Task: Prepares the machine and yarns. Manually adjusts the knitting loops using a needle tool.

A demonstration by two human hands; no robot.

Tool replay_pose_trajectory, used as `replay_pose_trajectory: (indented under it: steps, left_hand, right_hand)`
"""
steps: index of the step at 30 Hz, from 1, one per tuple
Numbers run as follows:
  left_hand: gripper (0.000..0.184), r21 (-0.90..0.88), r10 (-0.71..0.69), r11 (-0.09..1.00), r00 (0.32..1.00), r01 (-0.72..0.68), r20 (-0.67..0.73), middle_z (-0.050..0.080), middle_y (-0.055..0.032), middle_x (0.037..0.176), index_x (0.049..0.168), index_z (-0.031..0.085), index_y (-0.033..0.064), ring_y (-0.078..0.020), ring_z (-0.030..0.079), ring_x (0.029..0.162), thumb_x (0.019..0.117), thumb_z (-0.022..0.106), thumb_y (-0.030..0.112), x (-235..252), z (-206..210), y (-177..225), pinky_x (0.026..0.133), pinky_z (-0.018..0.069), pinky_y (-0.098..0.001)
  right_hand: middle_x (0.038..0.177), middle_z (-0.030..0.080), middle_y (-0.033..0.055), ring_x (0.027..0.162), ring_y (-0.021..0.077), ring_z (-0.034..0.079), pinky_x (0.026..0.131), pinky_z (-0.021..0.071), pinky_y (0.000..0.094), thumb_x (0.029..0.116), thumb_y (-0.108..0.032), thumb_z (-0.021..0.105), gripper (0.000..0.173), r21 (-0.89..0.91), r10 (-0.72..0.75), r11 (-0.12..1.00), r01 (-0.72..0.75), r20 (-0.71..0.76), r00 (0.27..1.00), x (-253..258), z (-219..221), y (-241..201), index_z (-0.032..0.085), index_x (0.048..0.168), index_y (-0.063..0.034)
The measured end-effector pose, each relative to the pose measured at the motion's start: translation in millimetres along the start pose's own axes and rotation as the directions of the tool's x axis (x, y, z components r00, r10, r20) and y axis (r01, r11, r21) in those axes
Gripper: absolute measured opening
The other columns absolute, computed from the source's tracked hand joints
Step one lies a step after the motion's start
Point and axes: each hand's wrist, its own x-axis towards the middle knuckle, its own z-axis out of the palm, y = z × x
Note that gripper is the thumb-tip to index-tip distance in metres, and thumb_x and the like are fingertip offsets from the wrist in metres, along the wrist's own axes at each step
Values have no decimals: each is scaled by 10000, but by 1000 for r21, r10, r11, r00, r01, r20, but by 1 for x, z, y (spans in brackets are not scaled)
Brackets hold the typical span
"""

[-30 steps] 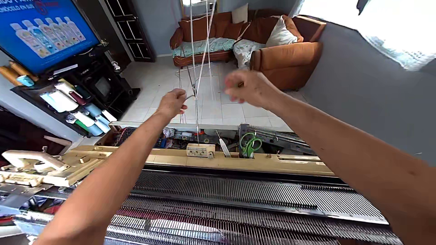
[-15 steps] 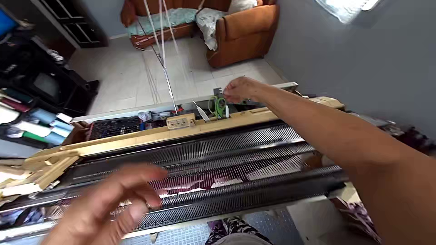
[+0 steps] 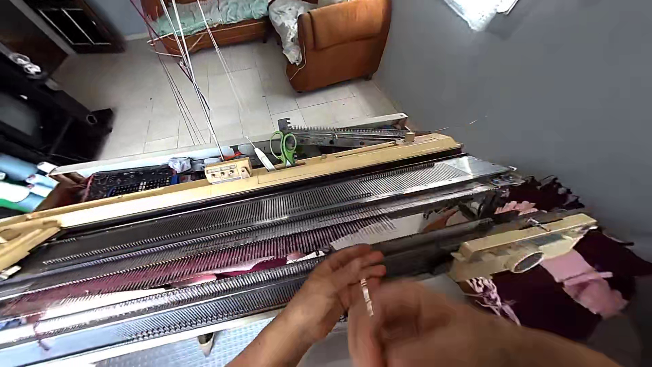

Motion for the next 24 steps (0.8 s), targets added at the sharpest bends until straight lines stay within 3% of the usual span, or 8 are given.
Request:
replay_pose_trajectory:
  steps: [1, 3, 5, 7, 9, 11, 18, 24]
  left_hand:
    - [313, -141, -21, 990, 999, 26, 40, 728, -119, 1177, 1269, 555, -94, -181, 706, 1104, 1072, 410, 102, 16, -1, -9, 992, 561, -335]
    - [256, -382, -102, 921, 994, 80, -40, 740, -167, 1093, 1149, 571, -95, -227, 723, 1060, 1065, 378, 51, 39, 14, -16, 973, 571, -336]
    - [258, -559, -119, 829, 982, 17, -147, 738, -181, 1027, 1054, 598, -75, -253, 733, 1014, 1053, 364, 36, 49, 31, -19, 936, 590, -350]
    - [264, -641, -76, 762, 969, -96, -235, 739, -203, 1032, 1040, 614, -77, -279, 739, 997, 1047, 378, 41, 51, 43, -23, 929, 593, -374]
    - [274, -652, -63, 739, 947, -168, -315, 730, -219, 999, 1035, 601, -95, -288, 742, 941, 1055, 380, 66, 52, 47, -25, 903, 604, -379]
    - [323, -609, -63, 771, 929, -186, -365, 740, -216, 946, 1007, 602, -99, -274, 753, 897, 1074, 351, 94, 51, 48, -25, 872, 614, -362]
    - [247, -445, -38, 863, 847, -240, -530, 692, -128, 737, 866, 564, -45, -172, 715, 689, 1039, 389, -23, 47, 52, -25, 721, 626, -281]
    - [138, -385, -43, 895, 814, -226, -579, 685, -102, 712, 896, 541, -41, -139, 700, 652, 993, 461, -99, 50, 55, -21, 686, 622, -252]
  right_hand:
    - [975, 664, -23, 925, -46, 597, 835, 491, 127, 1050, -229, 535, 243, -10, 56, 998, -55, 109, 992, -16, -9, 6, 666, 1093, -29]
    - [937, 647, -5, 902, -50, 582, 845, 480, 131, 1072, -203, 470, 293, -73, 119, 992, -108, 184, 976, -40, -31, 9, 645, 1046, 31]
    - [924, 670, -22, 896, -57, 602, 844, 498, 131, 1077, -247, 482, 306, -77, 106, 992, -96, 139, 985, -63, -49, 6, 664, 1041, -3]
    - [975, 709, -52, 913, -36, 652, 824, 546, 148, 1031, -277, 582, 231, -53, 126, 990, -127, -26, 992, -77, -64, 3, 672, 1123, -85]
    - [1026, 716, -26, 909, 50, 697, 769, 604, 217, 1026, -245, 591, 264, -4, 202, 978, -206, -183, 962, -71, -86, 15, 616, 1254, -114]
    - [1040, 704, -14, 926, 97, 706, 783, 621, 265, 1041, -160, 535, 273, 103, 308, 951, -292, -208, 928, -60, -104, 29, 546, 1303, -83]
    - [1018, 696, 26, 897, 133, 722, 747, 641, 287, 1060, -74, 443, 196, 348, 399, 863, -365, -28, 916, -42, -119, 42, 551, 1223, -57]
    - [1063, 691, 53, 926, 142, 730, 739, 647, 297, 1035, -100, 528, 222, 402, 355, 851, -339, 36, 934, -51, -116, 36, 547, 1255, -81]
